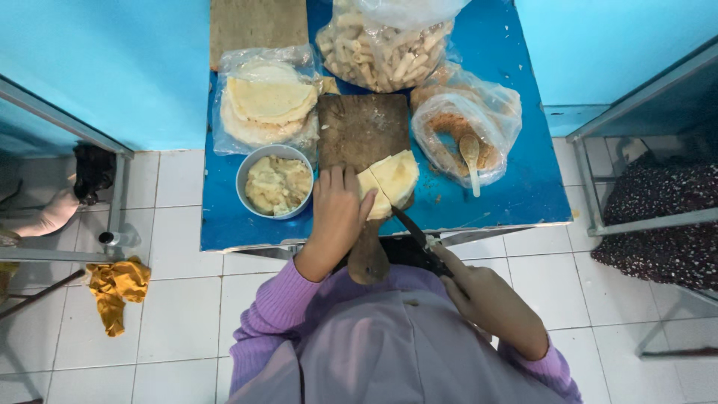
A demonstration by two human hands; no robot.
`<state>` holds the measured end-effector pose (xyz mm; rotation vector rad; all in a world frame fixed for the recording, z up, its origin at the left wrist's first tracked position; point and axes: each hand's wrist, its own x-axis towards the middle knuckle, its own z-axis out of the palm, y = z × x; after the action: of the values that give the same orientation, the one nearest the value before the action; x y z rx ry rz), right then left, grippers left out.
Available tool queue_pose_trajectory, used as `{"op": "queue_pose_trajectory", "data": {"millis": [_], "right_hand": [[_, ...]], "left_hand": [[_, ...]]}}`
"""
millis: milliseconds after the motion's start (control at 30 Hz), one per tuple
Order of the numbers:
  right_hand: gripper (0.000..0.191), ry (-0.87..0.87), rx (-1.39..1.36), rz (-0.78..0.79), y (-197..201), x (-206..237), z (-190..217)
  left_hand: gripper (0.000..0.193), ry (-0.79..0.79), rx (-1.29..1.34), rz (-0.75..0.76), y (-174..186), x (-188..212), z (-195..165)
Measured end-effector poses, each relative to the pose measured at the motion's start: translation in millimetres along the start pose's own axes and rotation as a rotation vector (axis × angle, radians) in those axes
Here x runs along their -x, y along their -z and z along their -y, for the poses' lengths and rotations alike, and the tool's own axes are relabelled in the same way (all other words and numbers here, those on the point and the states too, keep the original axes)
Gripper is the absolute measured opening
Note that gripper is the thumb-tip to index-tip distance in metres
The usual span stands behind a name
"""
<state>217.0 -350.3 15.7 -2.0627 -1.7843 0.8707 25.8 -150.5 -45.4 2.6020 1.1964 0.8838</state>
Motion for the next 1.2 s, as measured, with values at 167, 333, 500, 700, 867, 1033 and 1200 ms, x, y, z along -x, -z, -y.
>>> {"op": "queue_pose_trajectory", "data": {"millis": [167, 333, 500, 700, 867, 1033, 1200], "right_hand": [[0.065, 0.037, -0.055, -0.018, -0.3, -0.5, -3.9], [0.066, 0.018, -0.047, -0.002, -3.3, -4.2, -8.5], [0.069, 0.064, -0.025, 0.104, 15.6, 7.2, -26.0], [0.082, -0.079, -0.011, 0.233, 34.7, 25.6, -42.4], [0.084, -0.100, -0.042, 0.203, 34.9, 27.7, -43.7], [0.084, -0.079, -0.079, 0.223, 34.6, 24.3, -45.9], [0.083, -0.051, -0.062, 0.221, 32.4, 22.2, -48.6]], "left_hand": [[0.045, -0.012, 0.151, 0.030, 9.1, -9.6, 3.4], [0.045, 0.088, 0.432, 0.195, 30.7, -18.0, 7.9], [0.056, 0.094, 0.690, 0.204, 56.6, -11.9, 12.3], [0.026, 0.225, 1.101, 0.027, 3.9, -30.1, 17.2], [0.026, 0.221, 1.221, 0.072, -77.6, -49.3, 16.9], [0.027, 0.160, 0.855, -0.028, -98.6, -47.7, 21.3], [0.025, 0.196, 0.696, 0.021, -74.2, -42.9, 9.9]]}}
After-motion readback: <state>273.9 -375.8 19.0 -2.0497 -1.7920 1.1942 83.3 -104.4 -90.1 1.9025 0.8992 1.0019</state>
